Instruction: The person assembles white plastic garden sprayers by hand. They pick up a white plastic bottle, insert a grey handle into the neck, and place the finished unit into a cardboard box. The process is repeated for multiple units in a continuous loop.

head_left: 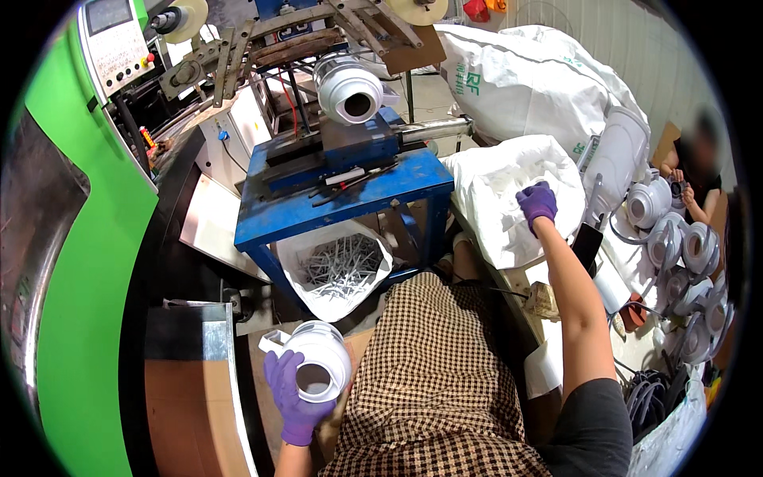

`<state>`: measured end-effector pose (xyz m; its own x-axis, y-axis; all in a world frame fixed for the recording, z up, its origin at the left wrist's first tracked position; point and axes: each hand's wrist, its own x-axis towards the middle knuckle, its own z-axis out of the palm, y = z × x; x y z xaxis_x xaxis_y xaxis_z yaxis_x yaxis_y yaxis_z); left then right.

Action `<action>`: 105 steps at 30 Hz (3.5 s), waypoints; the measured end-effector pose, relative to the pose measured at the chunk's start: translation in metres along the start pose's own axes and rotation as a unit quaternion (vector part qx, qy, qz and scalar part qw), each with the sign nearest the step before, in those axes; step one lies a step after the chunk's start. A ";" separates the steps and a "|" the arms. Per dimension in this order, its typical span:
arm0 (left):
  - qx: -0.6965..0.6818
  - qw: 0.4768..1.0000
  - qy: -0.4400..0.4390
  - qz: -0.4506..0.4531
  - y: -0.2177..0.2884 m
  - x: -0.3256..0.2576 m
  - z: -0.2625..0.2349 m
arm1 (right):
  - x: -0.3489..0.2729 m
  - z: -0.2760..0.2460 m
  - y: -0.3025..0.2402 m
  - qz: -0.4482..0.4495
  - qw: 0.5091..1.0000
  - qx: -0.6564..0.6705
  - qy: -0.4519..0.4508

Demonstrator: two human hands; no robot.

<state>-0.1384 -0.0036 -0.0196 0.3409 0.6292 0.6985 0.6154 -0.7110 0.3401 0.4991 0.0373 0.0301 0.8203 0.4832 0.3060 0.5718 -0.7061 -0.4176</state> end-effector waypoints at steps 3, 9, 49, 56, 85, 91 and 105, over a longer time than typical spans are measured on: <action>-0.007 1.000 -0.018 -0.018 0.002 -0.001 -0.003 | -0.010 -0.006 0.008 -0.163 0.965 0.177 0.108; -0.098 0.992 -0.065 -0.046 0.021 0.026 -0.007 | -0.230 -0.053 -0.102 -0.358 0.801 0.456 -0.148; -0.012 0.969 -0.186 0.160 0.085 0.049 0.056 | -0.383 -0.047 -0.102 -0.497 0.748 0.240 -0.368; 0.041 0.905 -0.183 0.382 0.087 0.043 0.028 | -0.329 -0.117 0.052 -0.177 0.885 0.430 -0.029; -0.101 0.753 -0.180 0.625 0.103 0.033 0.145 | -0.153 -0.121 -0.008 -0.167 0.920 0.274 -0.225; -0.117 0.749 -0.179 0.627 0.097 0.033 0.146 | -0.149 -0.116 -0.009 -0.169 0.916 0.270 -0.243; -0.398 0.859 -0.302 0.112 0.057 -0.004 0.074 | -0.133 -0.056 -0.038 0.035 0.787 0.585 -0.193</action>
<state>-0.0521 -0.0229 -0.0499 0.8413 0.3266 0.4308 -0.1124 -0.6737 0.7304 0.3676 -0.0293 0.0535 0.6641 0.7454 0.0580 -0.0387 0.1118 -0.9930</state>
